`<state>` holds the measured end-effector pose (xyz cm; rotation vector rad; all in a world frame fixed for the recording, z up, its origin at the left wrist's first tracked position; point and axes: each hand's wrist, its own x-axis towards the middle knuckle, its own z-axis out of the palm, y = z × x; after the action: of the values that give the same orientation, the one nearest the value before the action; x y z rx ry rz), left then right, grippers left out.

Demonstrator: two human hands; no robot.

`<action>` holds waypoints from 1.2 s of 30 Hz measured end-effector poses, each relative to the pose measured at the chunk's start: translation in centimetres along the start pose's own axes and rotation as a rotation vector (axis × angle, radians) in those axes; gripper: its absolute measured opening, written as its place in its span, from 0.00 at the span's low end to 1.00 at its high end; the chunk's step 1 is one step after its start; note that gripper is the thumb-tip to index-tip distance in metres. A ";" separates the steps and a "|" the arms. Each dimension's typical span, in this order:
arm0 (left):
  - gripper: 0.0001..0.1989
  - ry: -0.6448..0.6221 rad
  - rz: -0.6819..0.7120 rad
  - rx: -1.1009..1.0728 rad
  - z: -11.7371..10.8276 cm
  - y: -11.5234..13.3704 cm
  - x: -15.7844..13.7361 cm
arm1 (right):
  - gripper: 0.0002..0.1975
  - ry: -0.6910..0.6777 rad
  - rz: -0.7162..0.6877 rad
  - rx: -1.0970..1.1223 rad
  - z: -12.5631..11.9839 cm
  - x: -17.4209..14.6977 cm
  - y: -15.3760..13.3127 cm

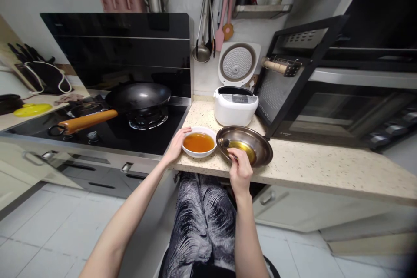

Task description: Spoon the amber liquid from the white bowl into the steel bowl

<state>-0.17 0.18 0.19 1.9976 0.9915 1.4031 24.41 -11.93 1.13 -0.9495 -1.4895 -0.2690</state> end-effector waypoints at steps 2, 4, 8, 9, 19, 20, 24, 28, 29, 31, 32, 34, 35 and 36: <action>0.22 0.002 0.000 0.000 0.0 0.0 0.0 | 0.13 -0.039 -0.041 -0.011 0.0 -0.1 0.0; 0.22 0.003 -0.002 -0.006 0.1 0.0 0.0 | 0.15 -0.054 -0.066 -0.026 0.0 -0.2 0.1; 0.22 0.006 0.000 -0.026 0.1 0.0 0.0 | 0.16 -0.049 -0.090 -0.068 -0.3 -0.2 0.3; 0.22 0.007 0.001 -0.028 0.1 0.0 0.0 | 0.16 -0.044 -0.094 -0.076 -0.4 -0.2 0.4; 0.21 0.002 -0.011 -0.045 0.1 0.2 -0.1 | 0.09 0.273 0.050 0.053 0.5 -0.2 -1.7; 0.21 0.004 -0.008 -0.050 0.1 0.2 -0.1 | 0.09 0.281 0.083 0.092 0.8 -0.3 -2.1; 0.22 0.012 0.013 -0.060 0.2 -0.1 -0.1 | 0.08 0.209 0.122 0.189 2.3 -0.7 -3.2; 0.22 0.017 0.005 -0.063 0.2 -0.1 -0.1 | 0.08 0.070 0.093 0.195 3.6 -1.2 -3.4; 0.22 0.017 0.003 -0.062 0.3 -0.1 -0.1 | 0.08 0.052 0.091 0.195 3.9 -1.3 -3.3; 0.22 0.014 0.003 -0.058 0.3 0.0 -0.1 | 0.08 0.035 0.093 0.196 4.2 -1.6 -3.2; 0.22 0.014 0.004 -0.055 0.3 0.0 -0.1 | 0.08 0.029 0.097 0.196 4.4 -1.7 -3.1; 0.22 0.016 0.002 -0.051 0.3 0.1 0.0 | 0.08 0.019 0.112 0.194 4.6 -1.8 -2.9; 0.22 0.016 0.001 -0.050 0.3 0.2 0.0 | 0.08 0.014 0.120 0.192 4.7 -1.9 -2.9; 0.22 0.017 0.000 -0.050 0.3 0.2 0.0 | 0.08 0.010 0.127 0.189 4.8 -1.9 -2.8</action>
<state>0.17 0.02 0.22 1.9523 0.9547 1.4330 18.82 -11.27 -0.46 -0.8849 -1.4115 -0.0397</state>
